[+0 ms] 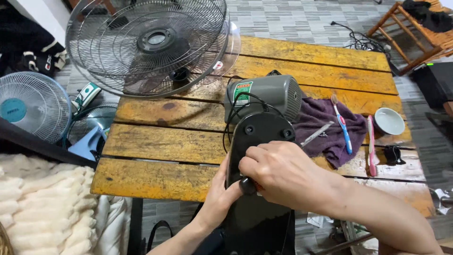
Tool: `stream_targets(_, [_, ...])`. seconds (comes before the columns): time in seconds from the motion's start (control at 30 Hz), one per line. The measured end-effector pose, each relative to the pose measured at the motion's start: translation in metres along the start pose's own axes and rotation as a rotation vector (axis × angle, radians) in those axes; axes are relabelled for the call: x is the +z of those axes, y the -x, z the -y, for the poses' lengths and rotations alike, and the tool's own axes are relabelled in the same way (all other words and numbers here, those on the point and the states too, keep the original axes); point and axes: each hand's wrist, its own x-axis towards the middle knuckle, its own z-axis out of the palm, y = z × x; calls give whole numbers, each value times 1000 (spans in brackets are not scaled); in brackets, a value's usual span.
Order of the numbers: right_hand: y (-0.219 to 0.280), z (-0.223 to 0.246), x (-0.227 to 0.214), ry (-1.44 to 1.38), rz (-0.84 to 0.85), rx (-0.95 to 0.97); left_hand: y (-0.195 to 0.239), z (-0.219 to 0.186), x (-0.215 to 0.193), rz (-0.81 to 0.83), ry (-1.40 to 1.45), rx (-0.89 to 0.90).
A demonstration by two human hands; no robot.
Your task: The person organizes small screws on a purple cloth and then attaches a metal bracket to the base of a fan motor using a screwdriver. They align the bracket and tighten the screws to secure it in place.
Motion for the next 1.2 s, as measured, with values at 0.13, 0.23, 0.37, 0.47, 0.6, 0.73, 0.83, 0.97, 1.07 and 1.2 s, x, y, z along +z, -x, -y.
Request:
stream_targets(0.13, [-4,0,0,-1,36,-1,0,13,-5,5,-22,2])
stream_targets(0.23, [2,-1,7,7,-45,-56,-1,12,-3,6,-27,33])
stream_targets(0.37, [7,-3,-6,-53,-38,-114,-2,5,0,-23,-60,-14])
stream_targets(0.47, [11,-10,-23,-195,-34,-92,-1,2,2,-47,3,-15])
stream_targets(0.6, [6,-15,-42,-382,7,45,0,8,-1,-26,50,16])
stream_targets(0.73, [3,-18,-42,-466,13,89,2,13,-2,-18,36,-15])
stream_targets(0.83, [-2,-18,-42,-430,32,89,3,-2,-2,6,49,-46])
stream_targets(0.97, [-3,-17,-36,-384,44,89,2,4,-2,16,76,-38])
stream_targets(1.07, [-3,-14,-33,-316,88,111,2,9,-1,-7,41,15])
stream_targets(1.2, [-5,-10,-30,-217,96,78,2,4,-1,-17,-13,11])
